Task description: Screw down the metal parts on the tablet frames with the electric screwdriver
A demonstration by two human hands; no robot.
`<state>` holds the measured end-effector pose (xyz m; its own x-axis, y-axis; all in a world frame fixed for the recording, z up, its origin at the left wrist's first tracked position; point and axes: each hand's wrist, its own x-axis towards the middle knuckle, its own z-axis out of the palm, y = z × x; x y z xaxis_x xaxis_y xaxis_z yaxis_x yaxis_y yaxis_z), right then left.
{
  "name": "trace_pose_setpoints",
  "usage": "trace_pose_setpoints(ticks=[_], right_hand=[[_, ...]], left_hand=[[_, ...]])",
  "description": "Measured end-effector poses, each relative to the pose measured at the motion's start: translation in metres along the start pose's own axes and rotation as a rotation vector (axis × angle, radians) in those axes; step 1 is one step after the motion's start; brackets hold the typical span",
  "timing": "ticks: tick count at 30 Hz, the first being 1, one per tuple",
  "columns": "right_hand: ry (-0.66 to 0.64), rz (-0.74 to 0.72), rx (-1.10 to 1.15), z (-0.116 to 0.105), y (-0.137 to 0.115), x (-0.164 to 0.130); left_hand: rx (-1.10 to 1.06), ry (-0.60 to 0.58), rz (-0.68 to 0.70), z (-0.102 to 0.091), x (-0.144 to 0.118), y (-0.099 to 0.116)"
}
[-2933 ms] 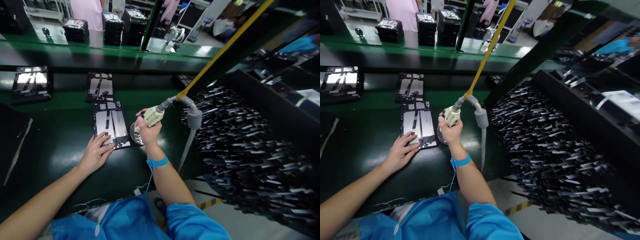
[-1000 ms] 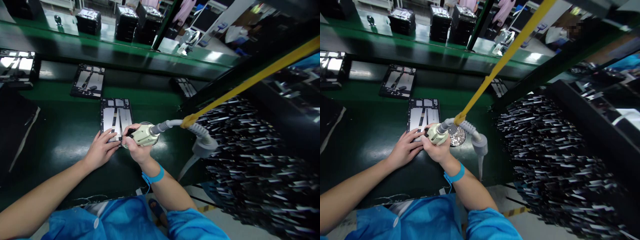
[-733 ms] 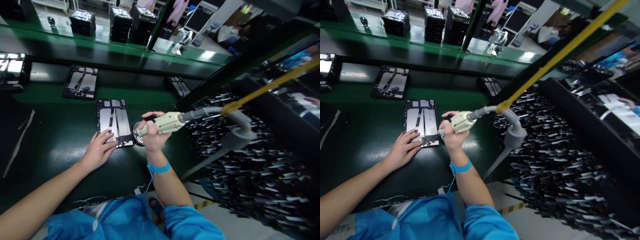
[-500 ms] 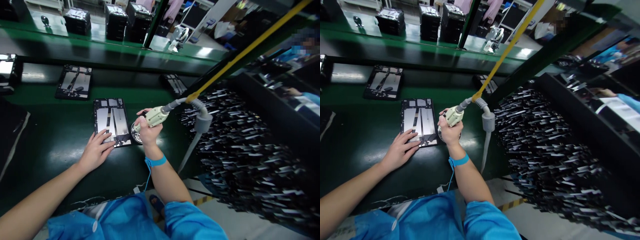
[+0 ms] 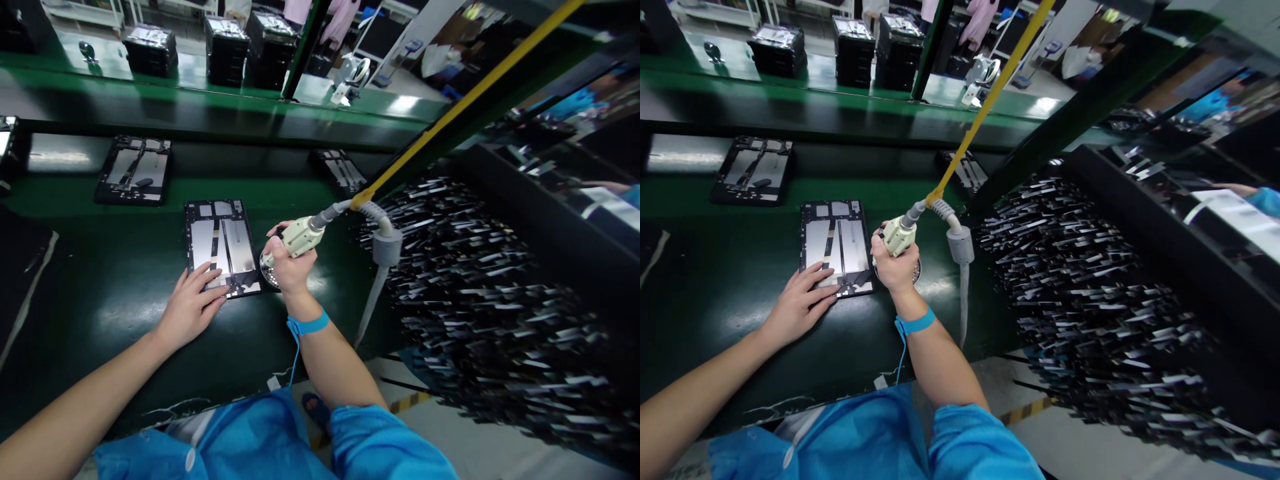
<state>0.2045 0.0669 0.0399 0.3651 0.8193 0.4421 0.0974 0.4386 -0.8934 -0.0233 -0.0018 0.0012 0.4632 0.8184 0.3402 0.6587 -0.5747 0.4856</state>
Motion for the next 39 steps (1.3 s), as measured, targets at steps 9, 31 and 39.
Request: trace_pose_setpoints(ticks=[9,31,39], right_hand=[[0.035,-0.028,0.120,0.004,-0.028,0.002],[-0.296,0.135,0.415,0.041,-0.050,-0.051],[-0.271,0.141,0.346,0.042,-0.046,-0.051]], left_hand=[[0.001,-0.015,-0.014,0.003,0.001,0.000],[-0.053,-0.040,-0.031,0.001,0.004,0.002],[-0.058,-0.041,-0.019,0.001,0.005,0.002]])
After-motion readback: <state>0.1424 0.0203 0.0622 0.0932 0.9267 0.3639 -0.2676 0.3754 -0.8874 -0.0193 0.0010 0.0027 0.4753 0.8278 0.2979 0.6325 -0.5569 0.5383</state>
